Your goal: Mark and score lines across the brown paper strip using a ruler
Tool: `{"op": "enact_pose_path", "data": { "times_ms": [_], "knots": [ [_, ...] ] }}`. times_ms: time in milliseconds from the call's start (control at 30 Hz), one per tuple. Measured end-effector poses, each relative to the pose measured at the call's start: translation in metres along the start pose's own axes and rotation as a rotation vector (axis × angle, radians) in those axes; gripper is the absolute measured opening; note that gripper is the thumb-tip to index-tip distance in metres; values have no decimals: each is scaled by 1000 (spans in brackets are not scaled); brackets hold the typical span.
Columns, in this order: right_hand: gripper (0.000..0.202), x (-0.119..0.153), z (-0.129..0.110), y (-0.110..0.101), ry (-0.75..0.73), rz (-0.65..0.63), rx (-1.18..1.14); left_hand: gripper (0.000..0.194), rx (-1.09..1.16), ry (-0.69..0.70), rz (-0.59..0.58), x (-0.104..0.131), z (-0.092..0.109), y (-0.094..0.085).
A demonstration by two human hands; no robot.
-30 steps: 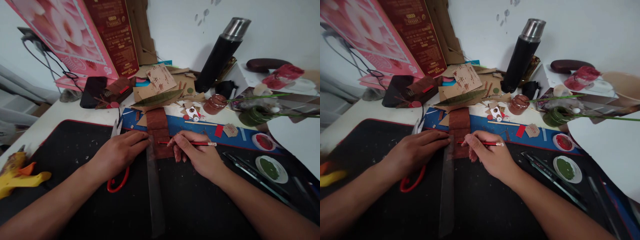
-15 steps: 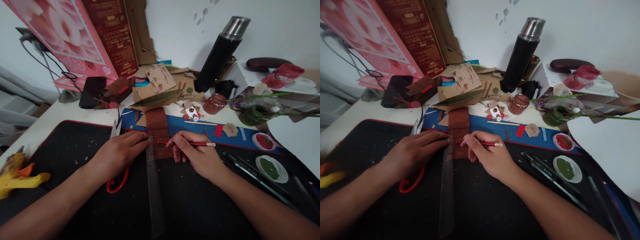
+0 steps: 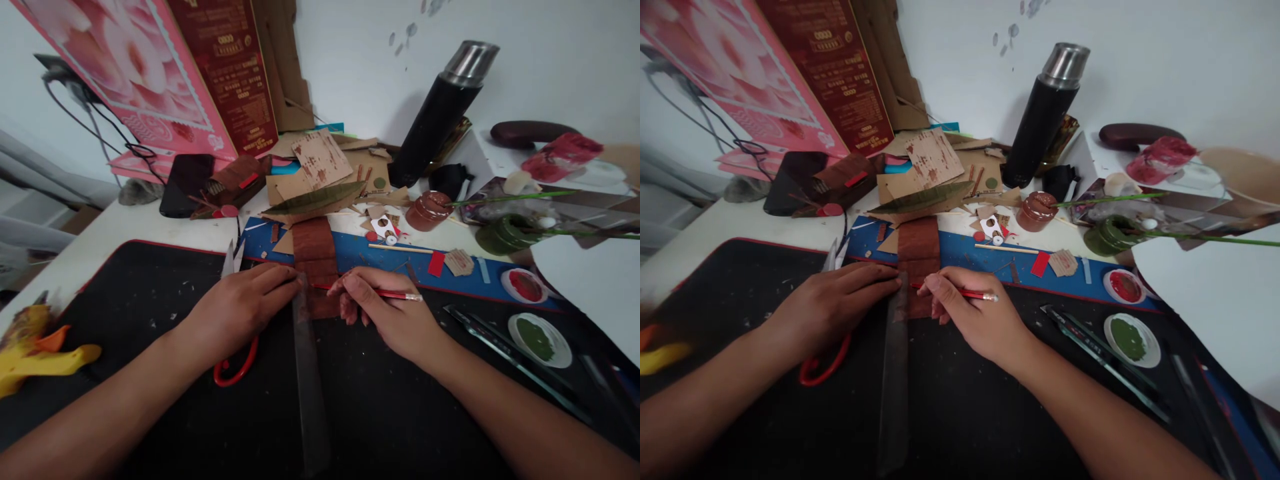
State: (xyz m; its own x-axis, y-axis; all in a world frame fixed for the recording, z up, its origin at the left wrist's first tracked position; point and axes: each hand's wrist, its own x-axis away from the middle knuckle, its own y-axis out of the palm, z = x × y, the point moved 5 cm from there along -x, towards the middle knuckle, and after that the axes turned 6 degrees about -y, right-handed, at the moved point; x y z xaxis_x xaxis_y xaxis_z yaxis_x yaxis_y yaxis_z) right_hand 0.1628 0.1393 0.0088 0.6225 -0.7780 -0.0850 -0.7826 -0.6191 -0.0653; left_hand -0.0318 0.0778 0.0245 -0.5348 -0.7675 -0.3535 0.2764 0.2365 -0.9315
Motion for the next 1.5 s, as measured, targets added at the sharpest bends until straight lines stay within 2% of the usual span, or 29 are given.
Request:
{"op": "enact_pose_path", "data": {
  "times_ms": [833, 1167, 1500],
  "knots": [
    [38, -1, 3, 3, 9, -21, 109, 32, 16, -12, -8, 1, -1, 2],
    [40, 1, 2, 2, 2, -33, 106, 30, -26, 22, 44, -3, 3, -1],
    [43, 3, 4, 0, -3, -34, 101, 29, -11, 8, 20, -1, 2, 0]
  ]
}}
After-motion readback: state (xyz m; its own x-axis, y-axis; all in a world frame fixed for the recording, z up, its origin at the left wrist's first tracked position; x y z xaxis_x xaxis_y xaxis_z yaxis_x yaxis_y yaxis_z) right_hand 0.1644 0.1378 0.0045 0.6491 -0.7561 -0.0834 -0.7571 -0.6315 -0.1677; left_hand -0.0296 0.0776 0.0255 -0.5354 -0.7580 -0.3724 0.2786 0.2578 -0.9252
